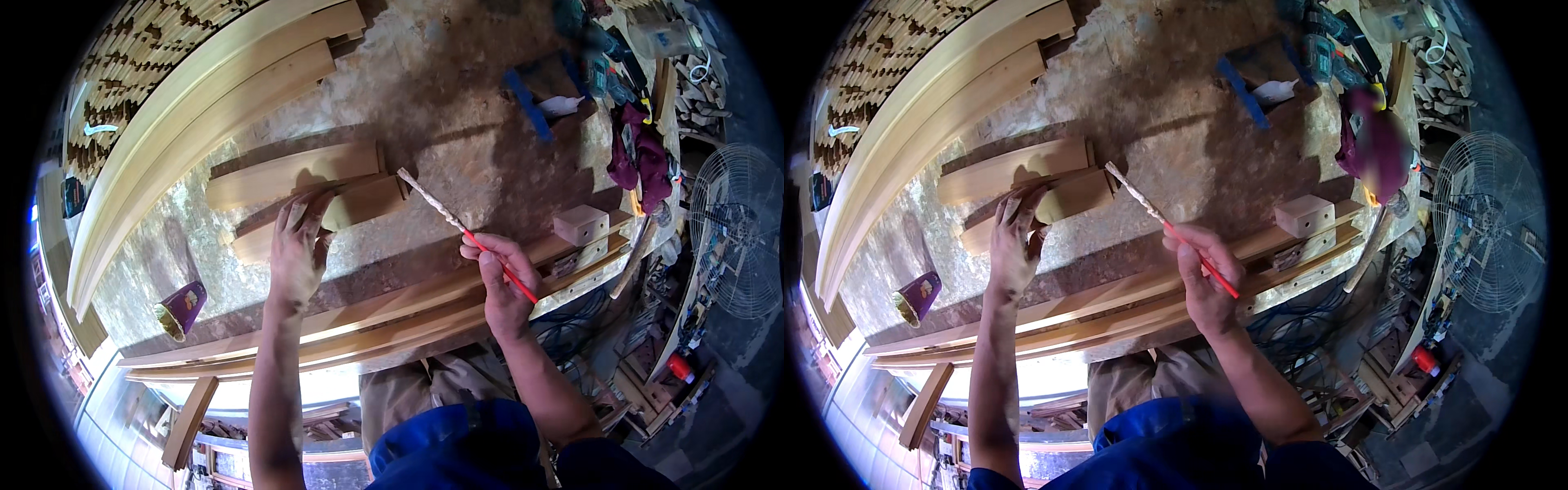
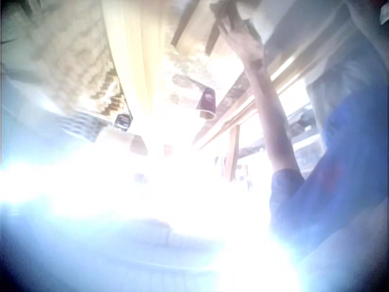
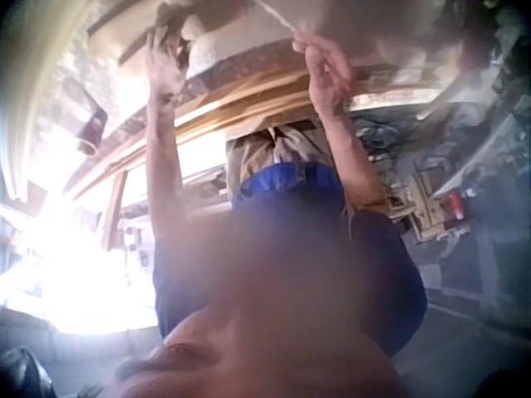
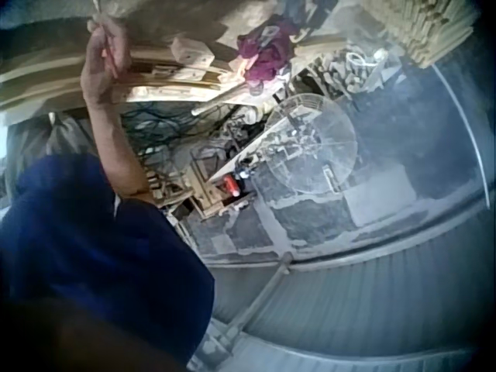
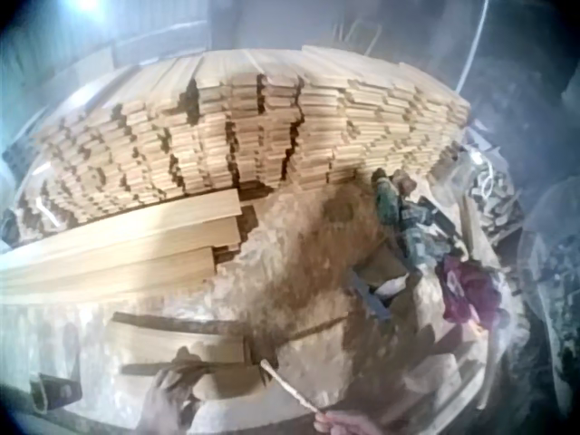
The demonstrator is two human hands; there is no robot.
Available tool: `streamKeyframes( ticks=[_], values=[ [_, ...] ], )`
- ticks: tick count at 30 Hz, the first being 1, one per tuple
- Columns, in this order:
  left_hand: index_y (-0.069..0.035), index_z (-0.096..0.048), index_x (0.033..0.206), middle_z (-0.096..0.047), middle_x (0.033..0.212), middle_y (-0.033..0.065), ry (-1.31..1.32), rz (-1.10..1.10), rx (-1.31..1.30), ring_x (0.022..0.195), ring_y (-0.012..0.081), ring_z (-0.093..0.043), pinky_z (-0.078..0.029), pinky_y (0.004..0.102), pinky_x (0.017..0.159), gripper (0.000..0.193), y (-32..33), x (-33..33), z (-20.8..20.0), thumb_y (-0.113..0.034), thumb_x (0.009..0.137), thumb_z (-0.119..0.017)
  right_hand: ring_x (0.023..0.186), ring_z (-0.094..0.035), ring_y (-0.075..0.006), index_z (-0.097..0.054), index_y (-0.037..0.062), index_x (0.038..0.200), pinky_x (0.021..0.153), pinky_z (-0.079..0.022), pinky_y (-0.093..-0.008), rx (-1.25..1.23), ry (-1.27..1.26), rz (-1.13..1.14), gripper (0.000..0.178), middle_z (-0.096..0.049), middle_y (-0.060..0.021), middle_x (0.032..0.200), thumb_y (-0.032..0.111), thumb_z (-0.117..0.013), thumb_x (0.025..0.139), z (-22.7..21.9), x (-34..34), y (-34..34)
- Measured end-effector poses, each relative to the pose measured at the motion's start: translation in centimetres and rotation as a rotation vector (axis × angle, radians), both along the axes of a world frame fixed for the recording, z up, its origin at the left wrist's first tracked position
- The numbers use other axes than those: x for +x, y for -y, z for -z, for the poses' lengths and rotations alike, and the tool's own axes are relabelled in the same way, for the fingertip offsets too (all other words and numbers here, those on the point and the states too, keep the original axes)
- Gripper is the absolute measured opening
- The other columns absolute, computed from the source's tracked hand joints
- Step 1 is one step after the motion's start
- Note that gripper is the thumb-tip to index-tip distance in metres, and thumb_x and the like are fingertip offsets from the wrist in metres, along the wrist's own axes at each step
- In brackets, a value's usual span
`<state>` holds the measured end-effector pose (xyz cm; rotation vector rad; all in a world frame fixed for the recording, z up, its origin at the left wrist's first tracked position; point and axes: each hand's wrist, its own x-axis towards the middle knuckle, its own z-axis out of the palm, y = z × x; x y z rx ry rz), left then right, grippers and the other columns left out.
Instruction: The person applies glue to wooden pieces using a brush, then joins them together. They use a hammer to secure the joints and move the assembled frame to a rack.
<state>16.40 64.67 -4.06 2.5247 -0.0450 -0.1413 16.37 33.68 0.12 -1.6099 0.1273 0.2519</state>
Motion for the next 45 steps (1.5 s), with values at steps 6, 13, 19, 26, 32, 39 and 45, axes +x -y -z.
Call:
streamKeyframes(
  ticks=[6, 13, 19, 26, 32, 39, 45],
  values=[
    [-0.013, -0.057, 0.149, -0.061, 0.145, 0.0117, -0.016, 0.001, 0.032, 0.133, 0.0375, -0.056, -0.047, 0.0469, 0.116, 0.074, -0.1, -0.2, 0.0, 0.006, 0.081, -0.077, 0.109, -0.071, -0.021, -0.066, -0.004, 0.126, 0.098, -0.056, -0.035, -0.165, 0.136, -0.13, 0.022, -0.07, -0.0163, 0.124, 0.007, -0.059, 0.108, -0.4, -2.6, 1.1],
    [-0.013, -0.061, 0.146, -0.062, 0.145, 0.0103, -0.009, 0.035, 0.038, 0.131, 0.0365, -0.058, -0.049, 0.0466, 0.116, 0.069, -0.1, -0.6, 0.1, 0.006, 0.082, -0.078, 0.108, -0.071, -0.0251, -0.068, -0.0036, 0.121, 0.097, -0.055, -0.0351, -0.175, 0.209, -0.073, 0.02, -0.071, -0.0171, 0.12, 0.002, -0.06, 0.104, -1.5, -1.2, 0.5],
    [-0.013, -0.063, 0.14, -0.063, 0.145, 0.0118, 0.167, 0.087, 0.06, 0.133, 0.0339, -0.059, -0.051, 0.0494, 0.112, 0.04, -1.4, -1.0, 1.8, -0.029, 0.104, -0.063, 0.104, -0.071, -0.0275, -0.069, -0.0042, 0.121, 0.093, -0.055, -0.035, -0.305, 0.329, -0.146, 0.021, -0.073, -0.0171, 0.116, -0.001, -0.062, 0.101, -1.7, -1.1, 1.4],
    [-0.013, -0.063, 0.143, -0.059, 0.145, 0.014, 0.1, 0.023, 0.233, 0.135, 0.0375, -0.054, -0.045, 0.0523, 0.115, 0.059, -2.9, 6.1, 3.2, -0.044, 0.094, -0.074, 0.105, -0.071, -0.0318, -0.068, -0.003, 0.122, 0.093, -0.057, -0.0384, -0.321, 0.418, -0.161, 0.025, -0.071, -0.0176, 0.116, -0.004, -0.066, 0.097, -0.5, 2.4, -2.7],
    [-0.013, -0.064, 0.142, -0.061, 0.137, 0.0148, 0.178, -0.063, 0.128, 0.123, 0.0384, -0.057, -0.048, 0.0488, 0.107, 0.065, -2.0, 5.4, 4.1, -0.031, 0.083, -0.085, 0.105, -0.071, -0.0338, -0.069, -0.0018, 0.123, 0.092, -0.058, -0.0408, -0.42, 0.517, -0.24, 0.029, -0.07, -0.0172, 0.119, -0.006, -0.068, 0.094, 0.1, 3.2, -4.0],
    [-0.014, -0.065, 0.139, -0.062, 0.132, 0.0118, 0.148, -0.096, 0.081, 0.122, 0.0363, -0.056, -0.045, 0.0497, 0.108, 0.064, -1.8, 5.2, 3.7, -0.016, 0.08, -0.087, 0.103, -0.071, -0.0324, -0.069, -0.0041, 0.121, 0.088, -0.059, -0.0384, -0.479, 0.566, -0.349, 0.034, -0.068, -0.0179, 0.12, -0.012, -0.07, 0.088, 1.0, 1.0, -4.2],
    [-0.014, -0.065, 0.14, -0.061, 0.132, 0.0122, 0.153, -0.071, 0.07, 0.123, 0.0365, -0.055, -0.044, 0.0506, 0.109, 0.062, -1.7, 6.0, 4.0, -0.017, 0.081, -0.085, 0.103, -0.071, -0.0304, -0.07, -0.0044, 0.119, 0.087, -0.059, -0.0391, -0.522, 0.61, -0.351, 0.033, -0.068, -0.019, 0.121, -0.014, -0.071, 0.087, 0.5, 0.6, -3.9]
  ],
)
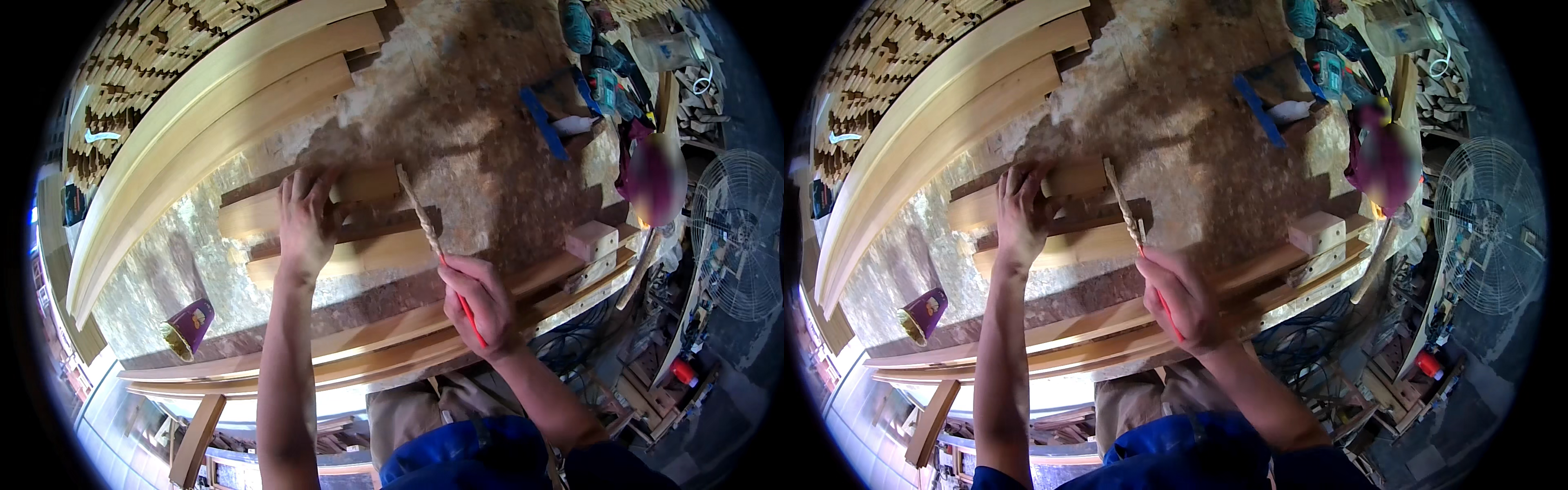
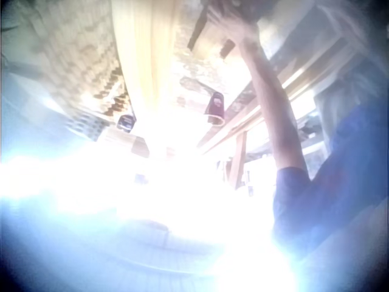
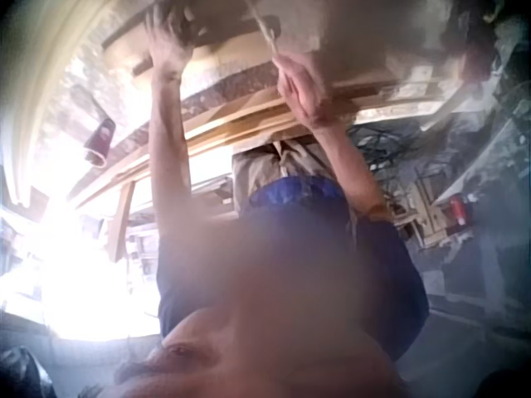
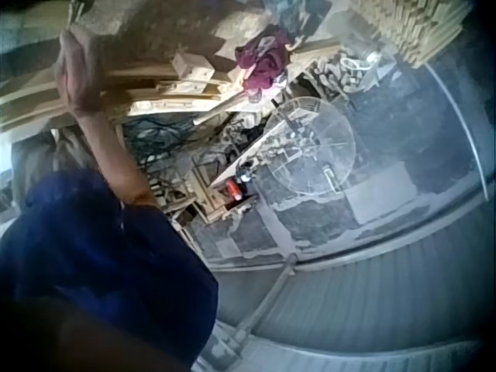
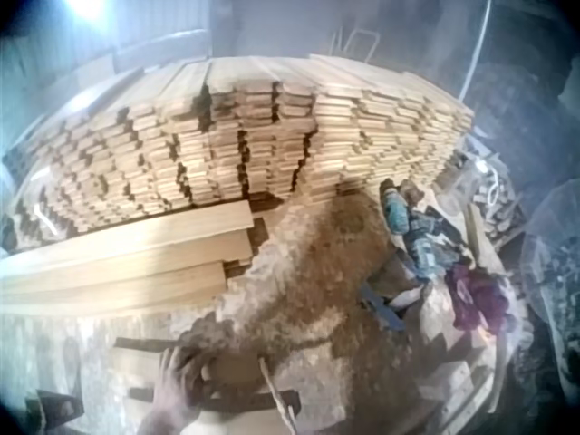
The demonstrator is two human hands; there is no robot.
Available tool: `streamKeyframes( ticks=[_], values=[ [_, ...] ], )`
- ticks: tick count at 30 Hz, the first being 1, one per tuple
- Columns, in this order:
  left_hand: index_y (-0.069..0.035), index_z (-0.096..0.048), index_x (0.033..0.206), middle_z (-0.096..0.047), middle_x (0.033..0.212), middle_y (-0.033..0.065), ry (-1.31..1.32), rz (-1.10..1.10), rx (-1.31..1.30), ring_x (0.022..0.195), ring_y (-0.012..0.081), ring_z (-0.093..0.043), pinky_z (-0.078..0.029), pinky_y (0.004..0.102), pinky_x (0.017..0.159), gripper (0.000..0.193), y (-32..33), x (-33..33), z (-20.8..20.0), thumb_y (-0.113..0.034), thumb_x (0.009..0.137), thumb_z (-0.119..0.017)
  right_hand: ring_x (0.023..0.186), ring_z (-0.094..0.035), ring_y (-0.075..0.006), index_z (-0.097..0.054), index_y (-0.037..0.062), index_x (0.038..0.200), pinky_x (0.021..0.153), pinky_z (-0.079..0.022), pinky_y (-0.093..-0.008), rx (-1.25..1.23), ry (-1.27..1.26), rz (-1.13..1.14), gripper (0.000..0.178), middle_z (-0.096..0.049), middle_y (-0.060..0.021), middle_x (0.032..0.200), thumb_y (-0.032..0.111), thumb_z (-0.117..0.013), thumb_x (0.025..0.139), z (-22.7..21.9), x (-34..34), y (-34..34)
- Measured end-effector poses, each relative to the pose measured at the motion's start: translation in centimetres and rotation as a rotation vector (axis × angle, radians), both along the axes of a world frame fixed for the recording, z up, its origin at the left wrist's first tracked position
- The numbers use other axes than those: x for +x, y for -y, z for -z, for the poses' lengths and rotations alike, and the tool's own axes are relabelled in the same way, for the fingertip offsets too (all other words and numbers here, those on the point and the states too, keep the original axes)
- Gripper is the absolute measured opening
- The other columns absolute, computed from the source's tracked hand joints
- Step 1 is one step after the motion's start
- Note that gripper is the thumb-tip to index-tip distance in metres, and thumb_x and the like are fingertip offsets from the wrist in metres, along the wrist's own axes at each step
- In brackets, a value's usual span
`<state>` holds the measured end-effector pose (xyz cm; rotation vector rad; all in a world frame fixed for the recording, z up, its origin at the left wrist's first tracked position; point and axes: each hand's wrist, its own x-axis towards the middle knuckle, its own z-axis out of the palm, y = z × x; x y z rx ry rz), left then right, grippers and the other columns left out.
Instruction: The person applies glue to wooden pieces using a brush, then joins them together. They use a hammer to secure the joints and move the assembled frame to a rack.
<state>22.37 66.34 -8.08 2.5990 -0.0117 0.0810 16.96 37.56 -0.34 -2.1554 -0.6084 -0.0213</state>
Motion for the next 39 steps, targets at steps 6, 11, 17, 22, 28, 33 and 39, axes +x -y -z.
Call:
streamKeyframes(
  ticks=[6, 11, 17, 22, 28, 33, 39],
  values=[
    [-0.01, -0.063, 0.14, -0.059, 0.138, 0.0145, 0.052, -0.03, 0.158, 0.131, 0.038, -0.052, -0.044, 0.0476, 0.114, 0.069, -2.4, -1.6, 0.6, -0.014, 0.076, -0.088, 0.104, -0.071, -0.0263, -0.07, -0.0031, 0.117, 0.092, -0.057, -0.0353, 0.061, -0.147, 0.046, 0.02, -0.07, -0.0179, 0.119, -0.002, -0.068, 0.097, -6.2, 0.5, 0.1],
    [-0.005, -0.058, 0.142, -0.055, 0.139, 0.0149, 0.168, -0.573, -0.608, 0.121, 0.0289, -0.06, -0.051, 0.0389, 0.105, 0.064, -1.4, -10.7, -5.1, -0.007, 0.084, -0.087, 0.085, -0.073, -0.0223, -0.065, -0.004, 0.116, 0.085, -0.06, -0.0362, 0.298, -0.413, 0.028, 0.029, -0.072, -0.019, 0.102, 0.022, -0.054, 0.108, -14.7, 2.0, -6.6],
    [0.005, -0.03, 0.155, -0.053, 0.136, 0.0169, 0.405, -1.584, -0.918, 0.102, 0.0155, -0.059, -0.056, 0.0313, 0.088, 0.091, -10.1, -23.2, -4.9, -0.009, 0.086, -0.087, 0.074, -0.072, -0.0275, -0.068, -0.0004, 0.102, 0.07, -0.06, -0.0374, 0.16, -0.138, -0.833, 0.015, -0.071, -0.0145, 0.086, -0.005, -0.073, 0.088, -18.0, 2.1, -28.6],
    [-0.006, -0.045, 0.155, -0.058, 0.145, 0.0118, 0.441, -1.165, -1.116, 0.135, 0.0235, -0.057, -0.047, 0.0378, 0.115, 0.088, -18.0, -27.6, 0.4, 0.016, 0.075, -0.075, 0.073, -0.066, -0.0392, -0.061, 0.0012, 0.092, 0.065, -0.052, -0.0464, 0.003, -0.081, -1.106, 0.014, -0.064, -0.0176, 0.081, -0.002, -0.072, 0.085, -12.0, -4.3, -42.2],
    [-0.003, -0.061, 0.136, -0.071, 0.128, 0.0072, 0.412, -1.116, -1.089, 0.121, 0.0179, -0.065, -0.051, 0.0366, 0.107, 0.061, -20.8, -26.0, -1.1, 0.007, 0.079, -0.082, 0.075, -0.069, -0.0328, -0.067, 0.0011, 0.099, 0.066, -0.054, -0.0388, -0.071, -0.091, -0.991, 0.013, -0.067, -0.0174, 0.087, -0.007, -0.07, 0.089, -6.5, -5.3, -45.4],
    [-0.003, -0.059, 0.138, -0.07, 0.127, 0.007, 0.363, -1.165, -0.979, 0.119, 0.0177, -0.066, -0.051, 0.0343, 0.105, 0.064, -21.2, -25.9, -1.1, 0.007, 0.079, -0.083, 0.076, -0.071, -0.0256, -0.069, -0.001, 0.101, 0.067, -0.055, -0.035, 0.021, -0.269, -0.826, 0.015, -0.07, -0.015, 0.091, -0.01, -0.069, 0.09, -8.3, -5.0, -42.9],
    [-0.004, -0.05, 0.148, -0.066, 0.134, 0.0082, 0.416, -1.218, -1.043, 0.127, 0.0208, -0.062, -0.05, 0.0352, 0.109, 0.083, -20.2, -25.8, -1.2, 0.009, 0.074, -0.086, 0.083, -0.07, -0.0157, -0.069, -0.0049, 0.108, 0.074, -0.06, -0.0292, 0.159, -0.586, -0.692, 0.012, -0.072, -0.0159, 0.101, -0.008, -0.064, 0.096, -12.5, -1.4, -38.6]
  ],
)
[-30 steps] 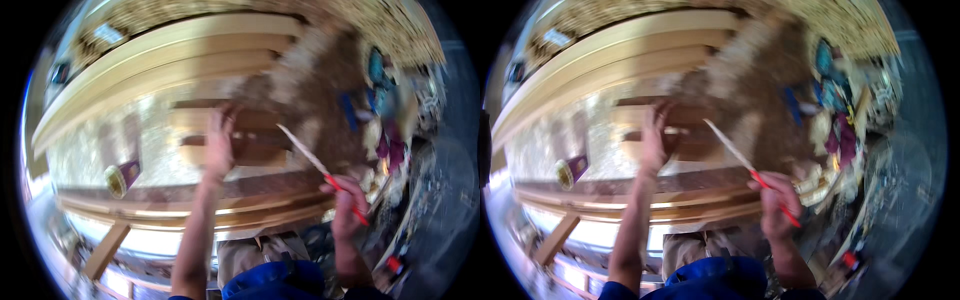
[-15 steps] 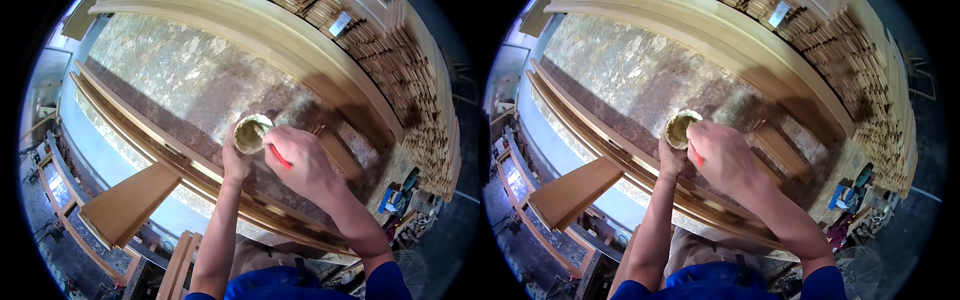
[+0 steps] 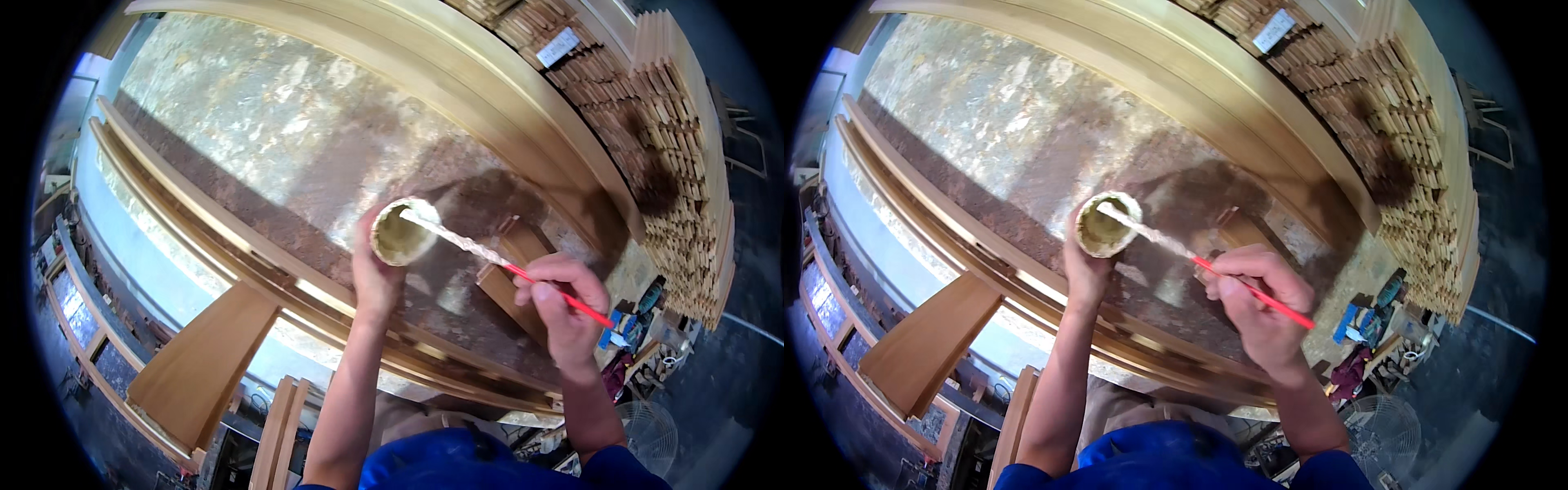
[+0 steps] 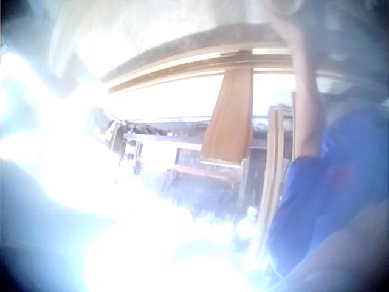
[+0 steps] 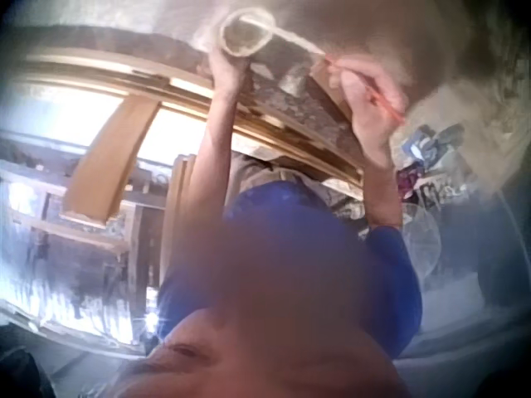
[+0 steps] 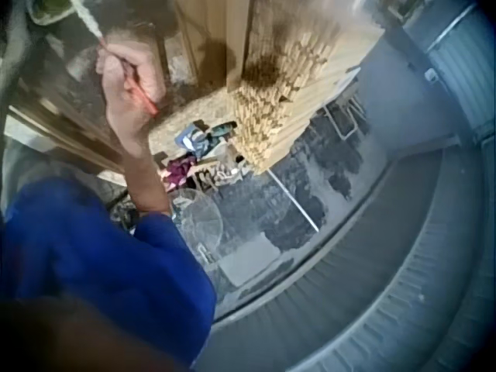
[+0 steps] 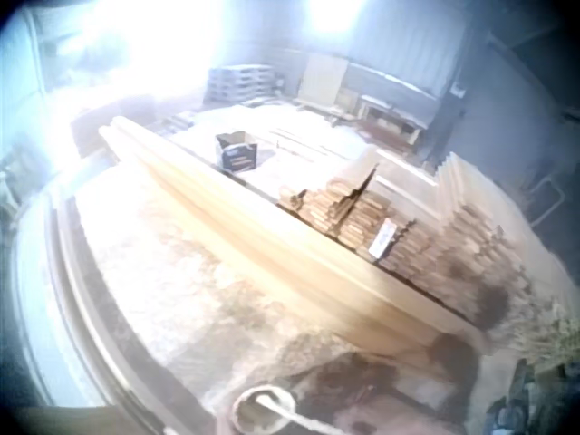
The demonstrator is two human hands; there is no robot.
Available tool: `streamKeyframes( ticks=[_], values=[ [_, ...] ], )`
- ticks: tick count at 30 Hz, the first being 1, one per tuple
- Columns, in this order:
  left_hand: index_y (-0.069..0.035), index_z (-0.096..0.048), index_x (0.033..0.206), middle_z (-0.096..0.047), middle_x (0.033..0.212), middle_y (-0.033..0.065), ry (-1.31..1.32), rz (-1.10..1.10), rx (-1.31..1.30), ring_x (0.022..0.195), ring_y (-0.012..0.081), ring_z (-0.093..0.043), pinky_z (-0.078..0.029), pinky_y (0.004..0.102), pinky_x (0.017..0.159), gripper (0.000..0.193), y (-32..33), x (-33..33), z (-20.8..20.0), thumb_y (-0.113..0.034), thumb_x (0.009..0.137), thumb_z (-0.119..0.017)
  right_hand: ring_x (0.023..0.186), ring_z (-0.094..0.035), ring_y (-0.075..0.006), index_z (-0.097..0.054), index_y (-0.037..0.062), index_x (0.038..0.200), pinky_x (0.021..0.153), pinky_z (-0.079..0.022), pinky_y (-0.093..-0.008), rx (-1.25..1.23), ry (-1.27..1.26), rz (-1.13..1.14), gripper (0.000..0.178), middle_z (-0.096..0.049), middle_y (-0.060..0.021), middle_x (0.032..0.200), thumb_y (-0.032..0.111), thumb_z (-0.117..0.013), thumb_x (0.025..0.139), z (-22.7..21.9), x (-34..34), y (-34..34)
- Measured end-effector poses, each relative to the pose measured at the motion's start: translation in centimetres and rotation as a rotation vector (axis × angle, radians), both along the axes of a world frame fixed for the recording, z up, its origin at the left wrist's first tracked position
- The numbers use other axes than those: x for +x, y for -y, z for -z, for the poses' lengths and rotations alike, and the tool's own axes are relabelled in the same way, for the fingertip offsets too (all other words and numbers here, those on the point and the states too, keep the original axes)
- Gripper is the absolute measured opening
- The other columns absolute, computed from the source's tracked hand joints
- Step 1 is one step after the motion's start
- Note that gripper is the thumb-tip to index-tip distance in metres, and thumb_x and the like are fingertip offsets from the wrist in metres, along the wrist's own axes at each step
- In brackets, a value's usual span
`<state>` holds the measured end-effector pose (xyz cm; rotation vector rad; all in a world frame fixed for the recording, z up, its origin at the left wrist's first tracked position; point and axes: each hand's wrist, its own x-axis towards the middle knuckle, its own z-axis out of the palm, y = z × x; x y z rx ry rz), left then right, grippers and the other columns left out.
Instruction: The person applies glue to wooden pieces using a brush, then joins them together. They use a hammer to secure the joints and move the assembled frame to a rack.
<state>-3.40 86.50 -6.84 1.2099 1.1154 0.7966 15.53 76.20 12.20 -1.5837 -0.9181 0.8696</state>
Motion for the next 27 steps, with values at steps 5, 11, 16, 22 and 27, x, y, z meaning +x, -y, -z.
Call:
streamKeyframes(
  ticks=[5, 11, 16, 22, 27],
  values=[
    [-0.004, -0.06, 0.13, -0.07, 0.118, 0.0129, -0.458, 0.205, 0.117, 0.109, 0.0312, -0.067, -0.054, 0.0446, 0.096, 0.054, 8.1, 0.7, -5.4, 0.006, 0.079, -0.075, 0.073, -0.069, -0.0175, -0.067, -0.0034, 0.104, 0.069, -0.06, -0.0319, -0.089, -0.084, 0.083, 0.007, -0.071, -0.0168, 0.095, -0.001, -0.067, 0.097, -1.0, 8.3, 3.3],
    [-0.003, -0.06, 0.143, -0.055, 0.156, 0.0122, -0.289, 0.88, 0.611, 0.15, 0.0301, -0.047, -0.032, 0.0467, 0.129, 0.05, 18.6, 8.8, -2.5, -0.012, 0.095, -0.06, 0.076, -0.069, -0.0153, -0.066, -0.0027, 0.108, 0.072, -0.059, -0.0309, -0.439, -0.245, 0.082, 0.015, -0.074, -0.012, 0.093, 0.012, -0.065, 0.106, 5.2, 13.4, 5.4],
    [0.0, -0.054, 0.15, -0.05, 0.163, 0.0135, -0.454, 0.996, 0.737, 0.158, 0.0258, -0.037, -0.02, 0.0447, 0.134, 0.053, 20.6, 10.3, -0.3, -0.02, 0.101, -0.048, 0.08, -0.069, -0.0142, -0.066, -0.0017, 0.109, 0.074, -0.059, -0.0303, -0.458, -0.27, 0.002, 0.016, -0.074, -0.0113, 0.094, 0.014, -0.066, 0.106, 9.1, 14.7, 6.4],
    [0.002, -0.056, 0.148, -0.052, 0.159, 0.0135, -0.378, 0.948, 0.661, 0.154, 0.0273, -0.042, -0.028, 0.0454, 0.131, 0.052, 20.6, 10.2, 0.1, -0.015, 0.099, -0.053, 0.079, -0.07, -0.0145, -0.066, -0.0018, 0.109, 0.076, -0.06, -0.031, -0.413, -0.158, 0.027, 0.014, -0.074, -0.0114, 0.094, 0.012, -0.066, 0.106, 10.6, 15.5, 6.5],
    [0.001, -0.058, 0.146, -0.054, 0.158, 0.0131, -0.377, 0.922, 0.682, 0.152, 0.0268, -0.044, -0.031, 0.0456, 0.13, 0.049, 20.6, 10.2, 0.2, -0.014, 0.099, -0.055, 0.077, -0.069, -0.014, -0.065, -0.0008, 0.107, 0.074, -0.06, -0.0301, -0.424, -0.043, -0.013, 0.012, -0.074, -0.0113, 0.092, 0.011, -0.065, 0.106, 9.0, 14.5, 6.3]
  ],
)
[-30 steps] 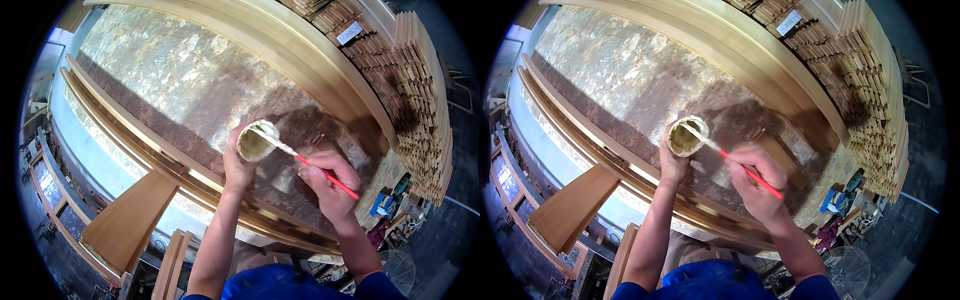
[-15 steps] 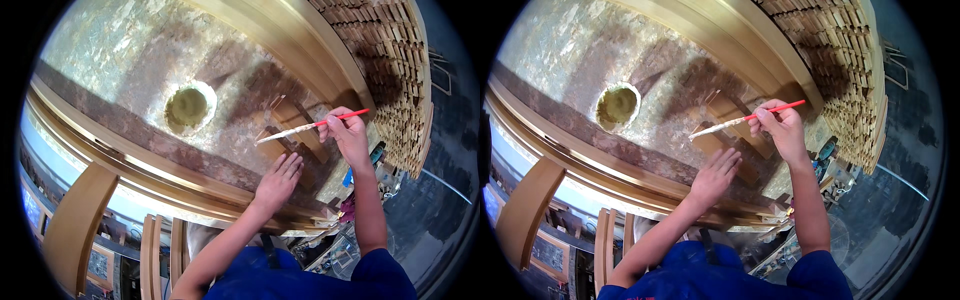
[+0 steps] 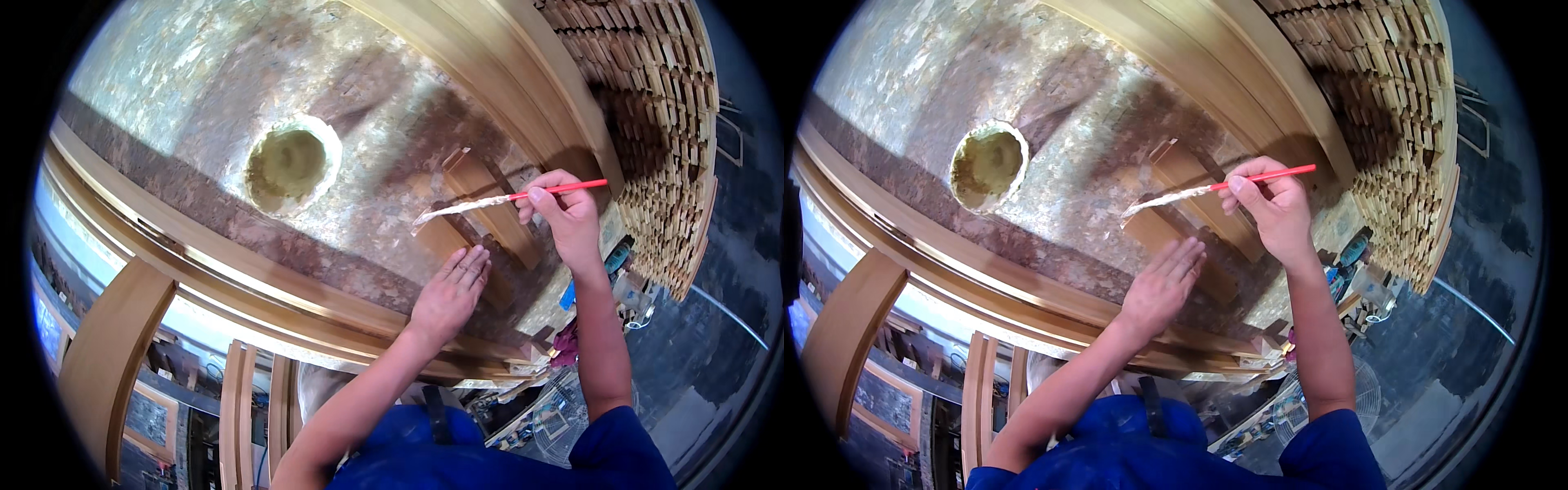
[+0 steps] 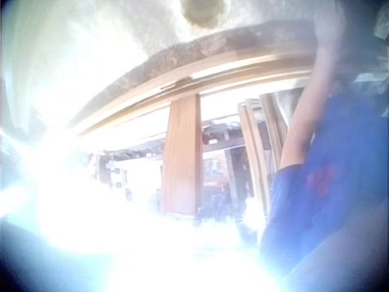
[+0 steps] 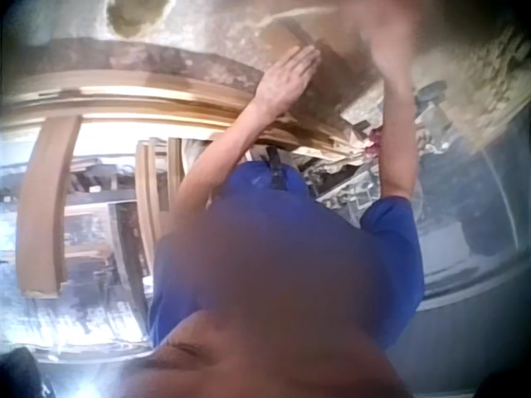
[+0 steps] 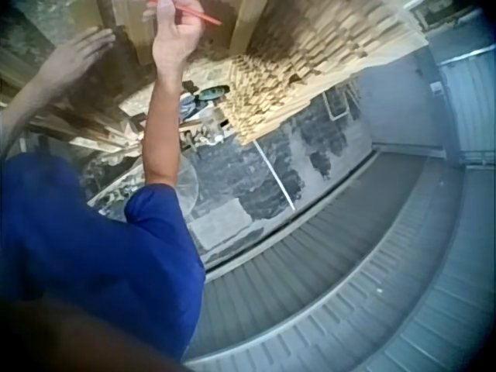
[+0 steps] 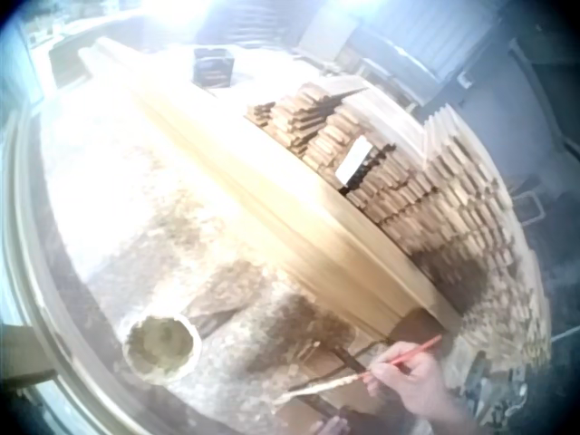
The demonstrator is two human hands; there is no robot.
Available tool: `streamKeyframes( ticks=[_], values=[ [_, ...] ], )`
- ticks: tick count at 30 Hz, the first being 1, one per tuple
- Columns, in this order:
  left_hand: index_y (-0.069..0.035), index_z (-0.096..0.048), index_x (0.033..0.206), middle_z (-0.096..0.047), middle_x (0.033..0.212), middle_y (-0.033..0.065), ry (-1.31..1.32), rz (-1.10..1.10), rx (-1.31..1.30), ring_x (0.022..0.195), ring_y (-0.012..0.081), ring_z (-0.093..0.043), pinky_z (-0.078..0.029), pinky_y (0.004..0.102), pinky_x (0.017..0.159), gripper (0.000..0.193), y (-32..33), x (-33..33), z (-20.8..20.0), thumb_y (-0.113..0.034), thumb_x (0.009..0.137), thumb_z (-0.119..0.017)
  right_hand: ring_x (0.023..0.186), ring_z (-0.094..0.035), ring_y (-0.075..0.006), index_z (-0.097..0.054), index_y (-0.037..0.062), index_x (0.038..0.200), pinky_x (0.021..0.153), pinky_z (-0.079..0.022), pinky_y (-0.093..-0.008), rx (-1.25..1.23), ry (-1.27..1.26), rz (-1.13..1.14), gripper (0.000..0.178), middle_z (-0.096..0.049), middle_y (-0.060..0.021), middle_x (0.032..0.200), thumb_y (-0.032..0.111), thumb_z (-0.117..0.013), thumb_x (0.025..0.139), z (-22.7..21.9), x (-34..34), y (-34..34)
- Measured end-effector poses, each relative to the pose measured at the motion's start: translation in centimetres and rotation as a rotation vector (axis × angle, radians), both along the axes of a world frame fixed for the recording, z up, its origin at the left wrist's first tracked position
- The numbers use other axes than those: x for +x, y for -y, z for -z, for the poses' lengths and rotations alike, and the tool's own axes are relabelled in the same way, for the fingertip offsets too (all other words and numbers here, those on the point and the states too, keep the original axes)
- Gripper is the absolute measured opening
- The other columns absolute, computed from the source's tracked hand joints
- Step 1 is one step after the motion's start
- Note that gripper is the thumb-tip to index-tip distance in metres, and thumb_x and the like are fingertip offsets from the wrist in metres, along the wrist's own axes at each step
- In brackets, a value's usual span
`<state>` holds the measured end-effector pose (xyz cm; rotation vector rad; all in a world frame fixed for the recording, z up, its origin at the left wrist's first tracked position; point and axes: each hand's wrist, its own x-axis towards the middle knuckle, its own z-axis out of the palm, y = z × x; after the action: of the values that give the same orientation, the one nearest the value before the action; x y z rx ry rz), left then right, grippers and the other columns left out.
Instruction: The person applies glue to wooden pieces using a brush, then joins them together. They use a hammer to secure the joints and move the assembled frame to a rack.
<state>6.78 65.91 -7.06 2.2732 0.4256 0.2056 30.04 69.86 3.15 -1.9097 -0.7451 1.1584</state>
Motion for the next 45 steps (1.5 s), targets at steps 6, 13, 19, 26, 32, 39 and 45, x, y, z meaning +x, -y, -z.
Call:
streamKeyframes(
  ticks=[6, 13, 19, 26, 32, 39, 45],
  values=[
    [0.002, -0.06, 0.142, -0.053, 0.158, 0.0131, 0.051, -0.043, -0.033, 0.15, 0.028, -0.046, -0.033, 0.0459, 0.129, 0.046, -1.7, 2.5, -1.6, -0.013, 0.099, -0.056, 0.07, -0.067, -0.0138, -0.061, 0.0039, 0.099, 0.063, -0.058, -0.0301, 0.213, 0.001, 0.284, 0.016, -0.072, -0.0108, 0.086, 0.016, -0.064, 0.108, -0.9, 1.9, -1.2],
    [0.004, -0.059, 0.144, -0.049, 0.161, 0.0158, 0.021, -0.072, 0.086, 0.152, 0.0286, -0.043, -0.031, 0.0454, 0.13, 0.047, -3.9, 7.3, -0.7, -0.014, 0.101, -0.055, 0.055, -0.063, -0.0125, -0.058, 0.0069, 0.095, 0.051, -0.053, -0.0269, 0.199, -0.011, 0.266, 0.022, -0.069, -0.0082, 0.075, 0.022, -0.069, 0.106, 1.6, 4.2, -4.4],
    [0.003, -0.058, 0.145, -0.047, 0.163, 0.0152, 0.023, -0.104, 0.033, 0.154, 0.0299, -0.042, -0.03, 0.0455, 0.13, 0.046, -3.6, 6.9, 0.3, -0.014, 0.102, -0.054, 0.05, -0.059, -0.0105, -0.058, 0.0072, 0.09, 0.045, -0.049, -0.0259, 0.187, -0.022, 0.329, 0.024, -0.067, -0.0058, 0.071, 0.021, -0.07, 0.106, 1.9, 3.3, -5.6],
    [0.003, -0.057, 0.147, -0.047, 0.163, 0.015, 0.015, -0.094, 0.024, 0.153, 0.0301, -0.043, -0.031, 0.0458, 0.13, 0.049, -3.8, 7.2, -0.1, -0.012, 0.101, -0.055, 0.054, -0.058, -0.0079, -0.057, 0.0072, 0.091, 0.05, -0.049, -0.0245, 0.28, 0.103, 0.272, 0.023, -0.067, -0.0046, 0.073, 0.019, -0.07, 0.106, 1.9, 3.5, -5.5],
    [0.004, -0.057, 0.146, -0.049, 0.162, 0.0159, 0.018, -0.079, 0.048, 0.153, 0.03, -0.043, -0.03, 0.0457, 0.13, 0.049, -3.8, 7.2, 0.0, -0.012, 0.099, -0.056, 0.068, -0.06, -0.0085, -0.059, 0.0043, 0.1, 0.065, -0.051, -0.0245, 0.251, 0.212, 0.122, 0.015, -0.069, -0.0055, 0.083, 0.016, -0.065, 0.108, 0.8, 3.1, -3.5],
    [0.002, -0.052, 0.152, -0.041, 0.168, 0.0164, -0.114, 0.054, 0.102, 0.16, 0.0283, -0.031, -0.015, 0.046, 0.135, 0.053, -4.2, 5.5, -0.8, -0.018, 0.104, -0.044, 0.071, -0.063, -0.0151, -0.057, 0.0035, 0.113, 0.063, -0.052, -0.0277, 0.671, 0.199, 0.031, 0.013, -0.067, -0.0122, 0.095, 0.017, -0.059, 0.111, -7.4, -4.6, -4.3],
    [-0.006, -0.042, 0.158, -0.047, 0.16, 0.0107, 0.093, -0.157, -0.62, 0.148, 0.0216, -0.044, -0.033, 0.0371, 0.125, 0.048, -1.8, -0.3, -1.5, -0.025, 0.114, -0.04, 0.073, -0.07, -0.0219, -0.06, 0.0034, 0.11, 0.061, -0.055, -0.0354, 0.625, 0.574, -0.397, 0.023, -0.069, -0.0112, 0.086, 0.008, -0.077, 0.094, -5.8, -13.7, -12.1]
  ],
)
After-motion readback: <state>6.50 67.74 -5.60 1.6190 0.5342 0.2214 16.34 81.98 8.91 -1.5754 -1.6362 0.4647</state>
